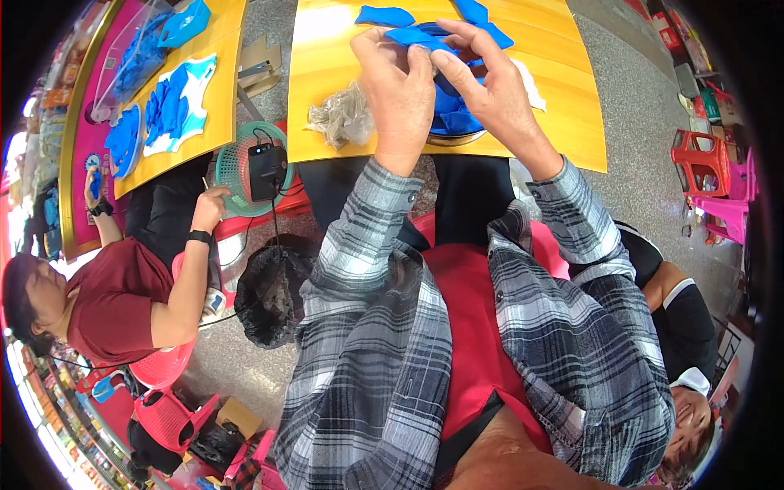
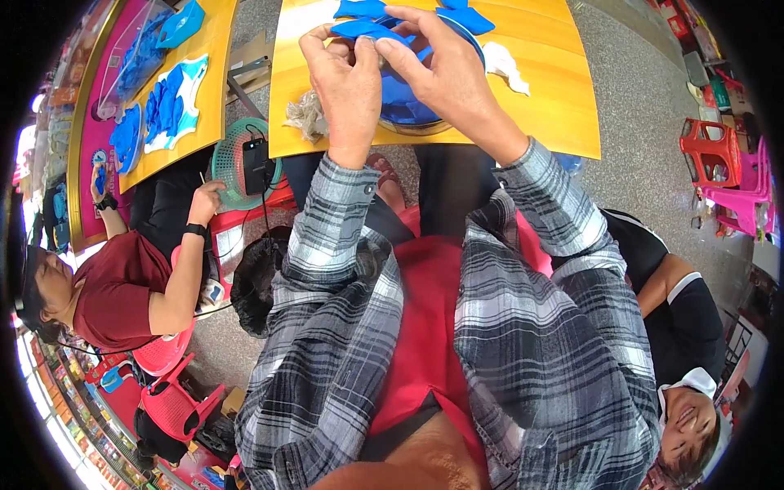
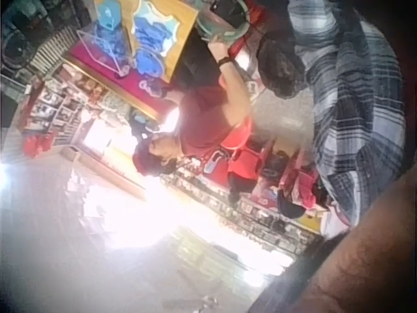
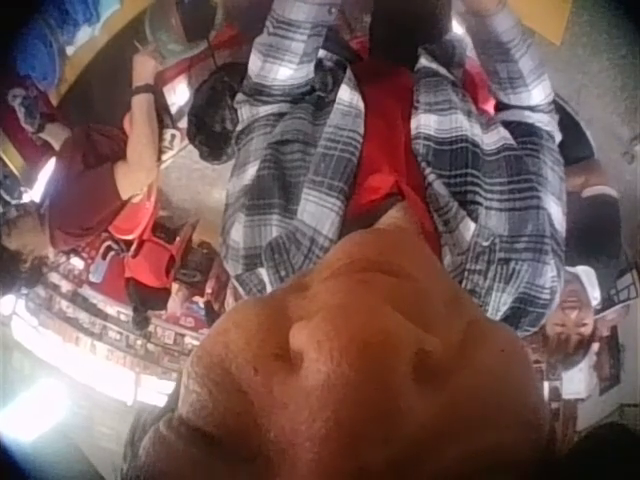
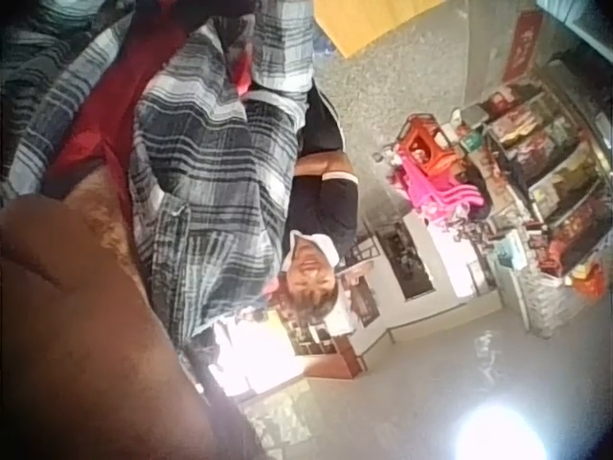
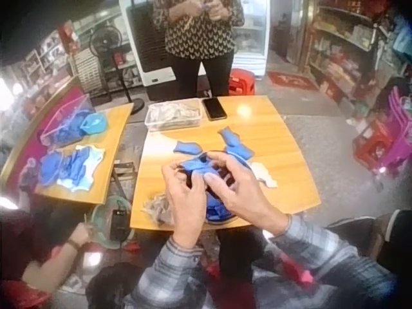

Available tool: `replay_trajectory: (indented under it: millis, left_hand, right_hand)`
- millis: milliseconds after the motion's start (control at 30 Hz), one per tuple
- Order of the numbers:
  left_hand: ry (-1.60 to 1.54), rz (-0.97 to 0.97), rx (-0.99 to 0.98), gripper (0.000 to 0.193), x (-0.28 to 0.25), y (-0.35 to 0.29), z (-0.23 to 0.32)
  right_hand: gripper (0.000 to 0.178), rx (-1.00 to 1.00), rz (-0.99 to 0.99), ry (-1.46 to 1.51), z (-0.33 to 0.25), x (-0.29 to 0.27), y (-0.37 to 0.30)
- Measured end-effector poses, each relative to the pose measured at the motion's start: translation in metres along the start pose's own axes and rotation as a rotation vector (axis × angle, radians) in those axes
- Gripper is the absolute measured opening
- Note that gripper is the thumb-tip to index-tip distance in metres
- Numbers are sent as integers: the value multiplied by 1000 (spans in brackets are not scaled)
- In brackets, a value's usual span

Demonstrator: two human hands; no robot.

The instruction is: Applying small components to blue fabric shoe upper sections manually.

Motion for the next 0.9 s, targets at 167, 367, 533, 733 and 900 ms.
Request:
replay_trajectory:
  millis: [167,367,533,733,900]
  left_hand:
    - [215,-34,24,27,-10,0,-10]
    - [-36,-57,-299,26,-22,1,-15]
    - [-514,-251,-622,31,-34,5,-3]
    - [-352,-235,-499,32,-32,4,-11]
    - [-230,-199,-371,26,-25,8,-8]
  right_hand:
    - [34,167,-102,39,2,8,-14]
    - [34,216,-186,-4,15,4,-15]
    - [37,420,-336,133,14,-9,-7]
    - [37,260,-268,-17,4,-7,-8]
    - [35,-41,-117,-170,-7,-8,-4]
Point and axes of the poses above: each hand's wrist, its own y-axis towards the middle knuckle, its own x-axis out of the palm, z = x × y, the point moved 2 cm from there along y, towards the middle knuckle, and after that the axes turned 15 degrees about -y, right-handed, at the moved point
